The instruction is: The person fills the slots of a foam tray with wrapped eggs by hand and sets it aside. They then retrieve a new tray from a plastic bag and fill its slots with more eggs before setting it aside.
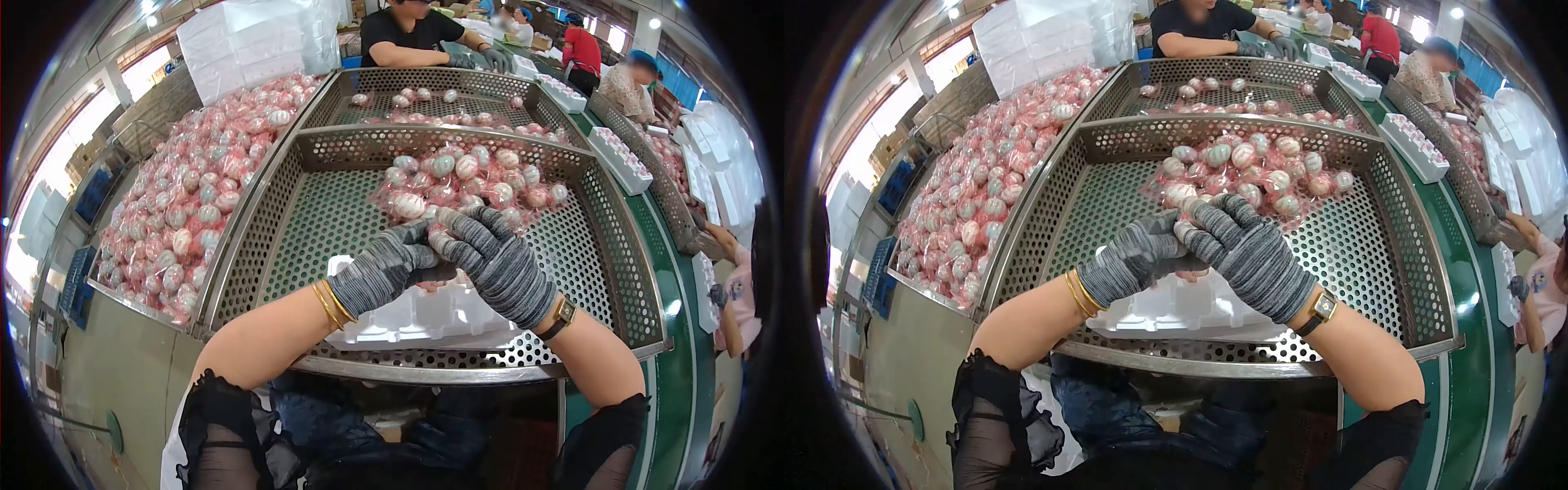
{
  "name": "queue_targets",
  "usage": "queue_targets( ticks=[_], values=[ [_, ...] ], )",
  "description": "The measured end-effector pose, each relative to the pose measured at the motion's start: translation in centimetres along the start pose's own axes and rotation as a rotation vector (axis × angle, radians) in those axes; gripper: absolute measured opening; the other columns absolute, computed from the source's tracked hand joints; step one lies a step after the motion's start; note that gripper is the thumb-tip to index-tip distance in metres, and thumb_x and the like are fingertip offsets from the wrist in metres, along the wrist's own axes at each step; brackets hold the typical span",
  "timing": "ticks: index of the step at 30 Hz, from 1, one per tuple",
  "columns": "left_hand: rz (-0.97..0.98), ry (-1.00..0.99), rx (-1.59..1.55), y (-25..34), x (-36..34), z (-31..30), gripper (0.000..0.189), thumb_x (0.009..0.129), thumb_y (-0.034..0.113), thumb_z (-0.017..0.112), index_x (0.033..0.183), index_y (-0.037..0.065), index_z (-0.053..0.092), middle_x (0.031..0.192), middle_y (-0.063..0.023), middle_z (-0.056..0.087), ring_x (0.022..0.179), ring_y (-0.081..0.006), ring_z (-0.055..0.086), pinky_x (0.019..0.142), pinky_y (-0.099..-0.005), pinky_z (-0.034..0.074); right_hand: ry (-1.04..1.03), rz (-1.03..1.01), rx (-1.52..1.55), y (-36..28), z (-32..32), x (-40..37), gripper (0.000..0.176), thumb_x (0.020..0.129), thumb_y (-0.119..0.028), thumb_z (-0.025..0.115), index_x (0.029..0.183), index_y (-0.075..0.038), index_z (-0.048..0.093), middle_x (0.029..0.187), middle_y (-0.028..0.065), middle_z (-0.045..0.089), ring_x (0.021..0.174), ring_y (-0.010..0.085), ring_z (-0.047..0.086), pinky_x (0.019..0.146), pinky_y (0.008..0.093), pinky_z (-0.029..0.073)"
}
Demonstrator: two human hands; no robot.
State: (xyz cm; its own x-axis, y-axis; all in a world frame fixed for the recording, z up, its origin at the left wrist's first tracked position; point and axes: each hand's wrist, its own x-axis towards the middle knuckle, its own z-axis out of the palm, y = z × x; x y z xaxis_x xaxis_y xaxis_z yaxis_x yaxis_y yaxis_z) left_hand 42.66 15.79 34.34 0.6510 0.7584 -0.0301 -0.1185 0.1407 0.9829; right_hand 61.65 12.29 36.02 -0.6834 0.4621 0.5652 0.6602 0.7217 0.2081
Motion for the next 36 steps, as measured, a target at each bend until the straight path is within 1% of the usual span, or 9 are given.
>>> queue_targets(
  ticks=[6, 9, 15, 17, 19, 24, 27, 32, 36],
  values=[
    [0.243, -0.146, 0.062, -0.4, 0.6, 0.1, 0.048, 0.082, 0.018, 0.066, 0.123, 0.004, 0.045, 0.109, -0.0065, 0.056, 0.099, -0.0141, 0.056, 0.086, -0.0270, 0.048, 0.079, 0.040, 0.119, -0.4, -1.1, 1.2, 0.041, 0.077, -0.010, 0.053, 0.117, -0.006, 0.053, 0.113, 0.0101, 0.057, 0.102, 0.0240, 0.055, 0.093, 0.0381, 0.041],
    [0.013, 0.014, 0.233, 1.7, -1.3, 1.6, 0.051, 0.083, 0.017, 0.065, 0.126, 0.005, 0.042, 0.115, -0.0053, 0.053, 0.101, -0.0140, 0.054, 0.087, -0.0268, 0.047, 0.203, 0.052, 0.218, -1.1, -0.2, 0.9, 0.044, 0.075, -0.005, 0.057, 0.119, -0.005, 0.051, 0.112, 0.0087, 0.059, 0.097, 0.0255, 0.056, 0.091, 0.0390, 0.040],
    [0.529, 0.101, 0.404, 1.2, -2.4, 1.4, 0.051, 0.079, 0.010, 0.067, 0.124, 0.008, 0.042, 0.109, -0.0067, 0.056, 0.100, -0.0176, 0.056, 0.084, -0.0322, 0.051, 0.296, 0.070, 0.502, -0.5, 0.4, 0.2, 0.060, 0.070, -0.011, 0.069, 0.125, -0.004, 0.045, 0.122, 0.0116, 0.053, 0.103, 0.0296, 0.052, 0.090, 0.0405, 0.039],
    [0.076, 0.060, -0.312, 3.0, -3.6, 0.6, 0.054, 0.078, 0.008, 0.068, 0.125, 0.009, 0.041, 0.110, -0.0064, 0.056, 0.099, -0.0167, 0.056, 0.083, -0.0322, 0.051, 0.290, 0.090, 0.506, 0.3, 0.3, -0.1, 0.064, 0.071, -0.014, 0.070, 0.128, -0.003, 0.043, 0.127, 0.0128, 0.048, 0.114, 0.0315, 0.047, 0.097, 0.0397, 0.036],
    [-0.046, 0.177, 0.285, 5.2, -5.8, -0.4, 0.056, 0.077, 0.015, 0.070, 0.124, 0.007, 0.041, 0.112, -0.0070, 0.054, 0.101, -0.0156, 0.054, 0.088, -0.0305, 0.047, 0.300, 0.147, 0.518, 1.4, 0.1, -0.8, 0.062, 0.072, -0.013, 0.069, 0.128, -0.003, 0.043, 0.128, 0.0131, 0.048, 0.118, 0.0314, 0.045, 0.101, 0.0389, 0.034],
    [0.069, -0.229, 1.255, 5.4, -10.2, -4.3, 0.067, 0.074, 0.015, 0.073, 0.128, 0.005, 0.036, 0.118, -0.0082, 0.049, 0.107, -0.0181, 0.049, 0.094, -0.0323, 0.041, 0.179, 0.220, 0.463, 2.0, 0.6, -1.6, 0.060, 0.076, -0.017, 0.067, 0.129, -0.004, 0.042, 0.127, 0.0158, 0.047, 0.119, 0.0315, 0.044, 0.100, 0.0386, 0.036],
    [-0.251, -0.158, 0.840, 4.6, -11.6, -4.2, 0.068, 0.075, 0.022, 0.073, 0.129, 0.004, 0.036, 0.115, -0.0082, 0.050, 0.108, -0.0189, 0.047, 0.095, -0.0345, 0.038, 0.112, 0.180, 0.568, 1.4, 1.3, -1.6, 0.060, 0.077, -0.017, 0.066, 0.130, -0.004, 0.041, 0.126, 0.0172, 0.047, 0.118, 0.0323, 0.044, 0.100, 0.0388, 0.037],
    [-0.017, -0.268, 1.348, 3.6, -10.1, -5.3, 0.050, 0.076, 0.030, 0.068, 0.115, 0.002, 0.053, 0.108, -0.0164, 0.052, 0.098, -0.0314, 0.050, 0.093, -0.0389, 0.039, 0.005, 0.193, 0.557, 2.7, 2.1, -2.6, 0.058, 0.077, -0.016, 0.066, 0.128, -0.004, 0.043, 0.128, 0.0177, 0.045, 0.120, 0.0337, 0.042, 0.101, 0.0398, 0.034],
    [-0.202, -0.267, 1.293, 4.1, -9.1, -4.7, 0.044, 0.078, 0.029, 0.065, 0.112, 0.003, 0.055, 0.106, -0.0171, 0.054, 0.098, -0.0297, 0.053, 0.089, -0.0374, 0.042, -0.090, 0.265, 0.484, 4.1, 2.9, -3.8, 0.056, 0.077, -0.016, 0.065, 0.128, -0.006, 0.044, 0.128, 0.0172, 0.046, 0.122, 0.0343, 0.040, 0.104, 0.0402, 0.031]
  ],
)
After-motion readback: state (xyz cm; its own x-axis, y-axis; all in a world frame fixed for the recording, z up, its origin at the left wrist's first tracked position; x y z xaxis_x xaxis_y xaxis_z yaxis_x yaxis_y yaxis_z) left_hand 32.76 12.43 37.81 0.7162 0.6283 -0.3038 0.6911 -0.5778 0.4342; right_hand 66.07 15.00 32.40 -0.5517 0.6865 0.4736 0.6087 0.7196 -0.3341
